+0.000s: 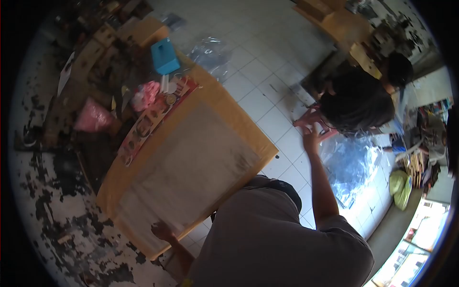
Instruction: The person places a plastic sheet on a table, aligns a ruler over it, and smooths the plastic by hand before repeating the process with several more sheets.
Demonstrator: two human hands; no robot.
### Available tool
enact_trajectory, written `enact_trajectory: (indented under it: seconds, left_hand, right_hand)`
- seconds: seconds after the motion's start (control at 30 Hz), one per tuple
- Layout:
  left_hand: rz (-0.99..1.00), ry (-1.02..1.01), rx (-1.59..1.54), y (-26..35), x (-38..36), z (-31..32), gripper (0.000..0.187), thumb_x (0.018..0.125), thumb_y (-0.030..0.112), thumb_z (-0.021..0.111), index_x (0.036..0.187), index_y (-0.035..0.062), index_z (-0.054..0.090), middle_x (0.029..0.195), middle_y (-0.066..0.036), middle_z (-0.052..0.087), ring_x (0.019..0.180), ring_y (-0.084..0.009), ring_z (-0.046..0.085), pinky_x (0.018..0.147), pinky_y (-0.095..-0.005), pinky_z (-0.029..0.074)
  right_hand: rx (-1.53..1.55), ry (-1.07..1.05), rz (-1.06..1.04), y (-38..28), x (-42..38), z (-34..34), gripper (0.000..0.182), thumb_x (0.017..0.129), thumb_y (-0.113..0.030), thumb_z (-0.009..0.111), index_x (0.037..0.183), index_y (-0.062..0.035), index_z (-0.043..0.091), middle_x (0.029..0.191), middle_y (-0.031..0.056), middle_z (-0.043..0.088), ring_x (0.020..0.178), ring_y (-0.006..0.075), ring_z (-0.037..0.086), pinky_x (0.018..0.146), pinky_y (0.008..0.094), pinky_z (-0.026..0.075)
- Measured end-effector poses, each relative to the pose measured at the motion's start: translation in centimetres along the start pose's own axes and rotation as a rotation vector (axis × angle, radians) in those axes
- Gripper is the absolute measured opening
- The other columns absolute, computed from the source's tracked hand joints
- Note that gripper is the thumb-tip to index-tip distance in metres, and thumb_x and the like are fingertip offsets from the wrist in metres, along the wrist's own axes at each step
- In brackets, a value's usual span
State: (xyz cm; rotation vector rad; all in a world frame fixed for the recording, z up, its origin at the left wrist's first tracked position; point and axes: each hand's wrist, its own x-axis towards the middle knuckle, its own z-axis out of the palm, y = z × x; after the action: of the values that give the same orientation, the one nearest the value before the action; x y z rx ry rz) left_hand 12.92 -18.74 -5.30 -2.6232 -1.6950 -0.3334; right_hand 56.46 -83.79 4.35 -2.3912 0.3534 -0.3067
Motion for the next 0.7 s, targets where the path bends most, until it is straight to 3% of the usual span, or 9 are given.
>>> enact_trajectory:
  seconds: [0.03,0.07,0.13,0.17,0.27,0.37,0.43,0.5,0.7]
  left_hand:
    - [0.117,0.020,0.096,-2.6,1.2,1.6,0.056,0.101,0.038,0.045,0.130,-0.0095,0.048,0.128,-0.031,0.053,0.118,-0.0439,0.053,0.100,-0.0511,0.045]
    - [0.232,0.033,0.193,-5.0,1.8,2.1,0.058,0.101,0.040,0.044,0.130,-0.0110,0.048,0.127,-0.031,0.053,0.119,-0.0451,0.052,0.097,-0.0523,0.048]
    - [-0.155,-0.107,-0.113,-5.0,3.4,0.6,0.058,0.101,0.039,0.045,0.129,-0.0115,0.048,0.127,-0.032,0.053,0.118,-0.0459,0.052,0.097,-0.0523,0.047]
    - [-0.104,-0.099,-0.033,-6.5,4.2,0.8,0.059,0.100,0.041,0.047,0.131,-0.0089,0.048,0.130,-0.031,0.052,0.119,-0.0456,0.051,0.097,-0.0522,0.047]
    - [-0.117,-0.192,0.178,-8.3,6.2,-0.4,0.063,0.095,0.049,0.053,0.136,0.0017,0.048,0.139,-0.027,0.046,0.122,-0.0451,0.050,0.099,-0.0528,0.046]
    - [-0.333,-0.137,0.068,-11.5,7.8,-0.3,0.074,0.091,0.059,0.054,0.143,0.0081,0.042,0.148,-0.025,0.035,0.134,-0.0425,0.039,0.104,-0.0579,0.040]
    - [-0.350,-0.176,0.098,-12.9,8.7,-1.6,0.077,0.090,0.057,0.057,0.144,0.0045,0.040,0.145,-0.027,0.040,0.131,-0.0432,0.044,0.103,-0.0553,0.042]
    - [-0.278,-0.116,-0.261,-17.7,10.3,0.4,0.074,0.091,0.044,0.063,0.143,-0.0026,0.037,0.133,-0.028,0.053,0.117,-0.0430,0.057,0.098,-0.0477,0.048]
    - [-0.183,-0.261,-0.204,-19.5,14.0,0.4,0.060,0.091,0.031,0.065,0.135,-0.0065,0.047,0.126,-0.028,0.058,0.117,-0.0396,0.058,0.097,-0.0445,0.048]
  right_hand:
    - [0.242,-0.113,-0.326,-1.0,-1.0,5.5,0.033,0.086,-0.012,0.069,0.118,-0.0052,0.062,0.118,0.0187,0.061,0.110,0.0367,0.059,0.095,0.0447,0.045]
    - [0.181,-0.378,-0.273,-3.7,-1.8,10.2,0.037,0.085,-0.017,0.069,0.121,-0.0088,0.060,0.122,0.0181,0.060,0.117,0.0347,0.055,0.100,0.0407,0.043]
    - [0.139,-0.498,-0.393,-9.3,-3.3,14.9,0.036,0.089,-0.027,0.066,0.119,-0.0078,0.061,0.119,0.0187,0.061,0.115,0.0343,0.056,0.097,0.0421,0.045]
    - [0.048,-0.468,-0.507,-11.3,-3.3,16.4,0.036,0.089,-0.029,0.066,0.116,-0.0061,0.062,0.118,0.0186,0.061,0.112,0.0343,0.057,0.095,0.0425,0.046]
    - [0.011,-0.726,-0.294,-15.6,-1.5,19.6,0.038,0.086,-0.033,0.069,0.108,-0.0021,0.064,0.107,0.0171,0.065,0.101,0.0327,0.063,0.087,0.0408,0.050]
    - [0.044,-0.806,-0.258,-16.4,-0.9,21.4,0.042,0.082,-0.036,0.073,0.102,0.0004,0.064,0.097,0.0160,0.067,0.092,0.0309,0.066,0.081,0.0386,0.052]
    - [-0.036,-0.859,-0.244,-16.6,-0.3,22.1,0.050,0.078,-0.040,0.076,0.104,0.0010,0.065,0.095,0.0173,0.068,0.091,0.0290,0.066,0.080,0.0373,0.051]
    - [-0.089,-0.887,-0.337,-16.9,0.3,21.8,0.049,0.077,-0.040,0.077,0.100,0.0016,0.066,0.095,0.0163,0.068,0.089,0.0278,0.065,0.080,0.0365,0.051]
    - [-0.003,-1.045,-0.265,-14.6,3.2,24.3,0.041,0.073,-0.029,0.084,0.090,0.0025,0.065,0.075,0.0068,0.063,0.068,0.0162,0.060,0.062,0.0314,0.049]
